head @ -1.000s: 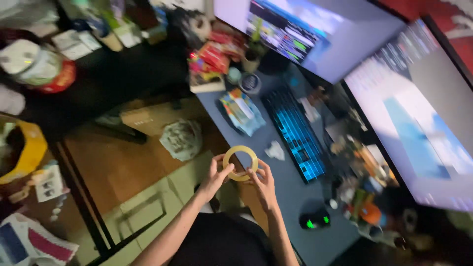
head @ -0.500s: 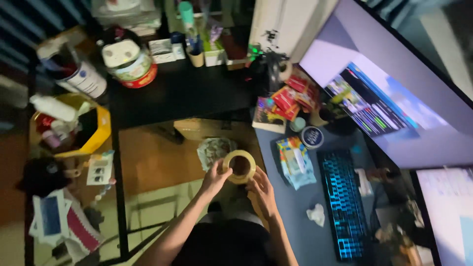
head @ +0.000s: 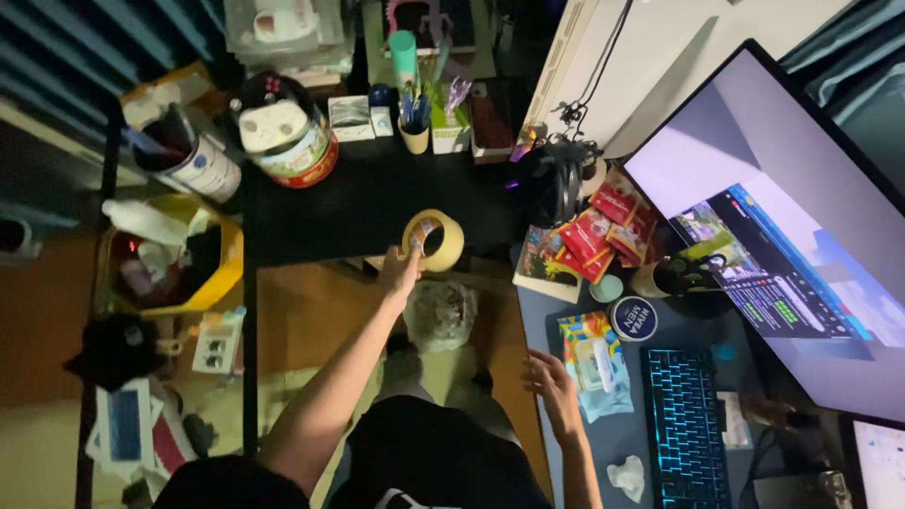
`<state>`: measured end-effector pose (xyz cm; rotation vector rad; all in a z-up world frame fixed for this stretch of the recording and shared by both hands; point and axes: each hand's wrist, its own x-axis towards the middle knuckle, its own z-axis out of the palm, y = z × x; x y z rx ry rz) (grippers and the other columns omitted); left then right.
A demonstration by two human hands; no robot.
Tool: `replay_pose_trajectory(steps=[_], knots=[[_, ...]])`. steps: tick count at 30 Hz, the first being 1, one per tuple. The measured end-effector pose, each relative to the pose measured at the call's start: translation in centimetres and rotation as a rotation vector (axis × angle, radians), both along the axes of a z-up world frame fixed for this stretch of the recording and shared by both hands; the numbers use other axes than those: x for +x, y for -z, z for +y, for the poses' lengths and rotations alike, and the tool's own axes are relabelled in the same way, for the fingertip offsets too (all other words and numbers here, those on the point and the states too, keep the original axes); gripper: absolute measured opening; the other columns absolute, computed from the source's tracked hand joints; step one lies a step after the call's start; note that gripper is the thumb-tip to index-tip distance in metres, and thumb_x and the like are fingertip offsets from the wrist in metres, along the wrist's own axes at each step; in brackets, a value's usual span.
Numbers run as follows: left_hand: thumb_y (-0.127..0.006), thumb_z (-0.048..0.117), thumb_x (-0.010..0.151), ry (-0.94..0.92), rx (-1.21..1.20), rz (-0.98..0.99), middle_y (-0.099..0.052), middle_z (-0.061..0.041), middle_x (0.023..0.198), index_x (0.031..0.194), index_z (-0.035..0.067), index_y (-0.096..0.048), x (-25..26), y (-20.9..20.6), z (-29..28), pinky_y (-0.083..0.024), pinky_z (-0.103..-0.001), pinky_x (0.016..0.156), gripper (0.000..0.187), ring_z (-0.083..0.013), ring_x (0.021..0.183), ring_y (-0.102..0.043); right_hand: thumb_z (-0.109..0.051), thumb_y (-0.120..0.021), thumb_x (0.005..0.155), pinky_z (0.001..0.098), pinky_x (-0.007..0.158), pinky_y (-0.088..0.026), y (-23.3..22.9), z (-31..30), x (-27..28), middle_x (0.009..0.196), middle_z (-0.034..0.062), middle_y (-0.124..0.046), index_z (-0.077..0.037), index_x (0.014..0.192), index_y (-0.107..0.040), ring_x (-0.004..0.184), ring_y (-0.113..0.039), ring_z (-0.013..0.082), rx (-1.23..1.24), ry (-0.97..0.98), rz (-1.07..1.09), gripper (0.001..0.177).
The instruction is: The person wipes a black game controller with pink buttons and a white game controller using a white wipe. They then place both controllers into a red tin can. The person also moves a roll of tape, a computer mouse, and several small boxes and packets around the desk.
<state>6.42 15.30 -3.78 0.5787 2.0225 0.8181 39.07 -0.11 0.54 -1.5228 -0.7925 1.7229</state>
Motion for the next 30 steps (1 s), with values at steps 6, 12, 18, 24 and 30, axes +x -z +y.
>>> replay_pose_trajectory(steps=[6, 12, 18, 24, 30], knots=[[-0.060, 0.040, 0.091, 0.068, 0.117, -0.050, -0.069, -0.005, 0.062, 0.112, 0.013, -0.050, -3.4, 5.8, 10.5, -0.050, -0.030, 0.049, 0.036, -0.0158, 0.049, -0.066, -0.031, -0.062, 0.094, 0.0350, 0.073, -0.056, 1.1, -0.2, -1.6, 0.111, 0.0164, -0.072, -0.001, 0.127, -0.068, 0.083, -0.066, 0.0220, -0.035, 0.263, -0.162, 0.045], [-0.064, 0.034, 0.093, 0.269, 0.036, -0.044, -0.069, -0.013, 0.095, 0.103, 0.013, -0.047, -4.0, 6.9, 18.0, -0.054, -0.036, 0.048, 0.028, -0.0265, 0.059, -0.073, -0.025, -0.058, 0.100, 0.0362, 0.071, -0.056, 0.6, -1.8, -8.1, 0.102, 0.0165, -0.072, 0.002, 0.126, -0.068, 0.082, -0.066, 0.0228, -0.106, 0.532, -0.246, 0.039], [-0.067, 0.022, 0.093, 0.320, 0.013, -0.081, -0.045, -0.021, 0.119, 0.108, 0.010, -0.056, -3.1, 10.8, 22.5, -0.066, -0.036, 0.055, 0.023, -0.0312, 0.068, -0.070, -0.029, -0.058, 0.098, 0.0374, 0.069, -0.057, 3.8, -2.9, -13.0, 0.104, 0.0197, -0.072, 0.004, 0.129, -0.065, 0.085, -0.069, 0.0264, -0.028, 0.670, -0.120, 0.045], [-0.067, 0.021, 0.097, 0.436, -0.061, -0.175, -0.063, -0.021, 0.130, 0.141, 0.005, -0.054, -3.4, 9.6, 23.4, -0.068, -0.040, 0.074, 0.048, -0.0333, 0.092, -0.076, -0.027, -0.060, 0.097, 0.0375, 0.074, -0.057, 1.0, -0.6, -15.6, 0.107, 0.0204, -0.074, 0.002, 0.126, -0.067, 0.089, -0.069, 0.0247, -0.130, 0.667, -0.229, 0.042], [-0.065, 0.043, 0.091, 0.648, -0.013, -0.113, -0.067, -0.016, 0.112, 0.139, 0.002, -0.048, -4.0, 9.9, 18.3, -0.065, -0.038, 0.054, 0.065, -0.0299, 0.077, -0.072, -0.021, -0.060, 0.098, 0.0356, 0.078, -0.057, -0.7, 1.9, -16.5, 0.106, 0.0204, -0.074, 0.002, 0.124, -0.069, 0.090, -0.069, 0.0252, -0.132, 0.719, -0.229, 0.036]])
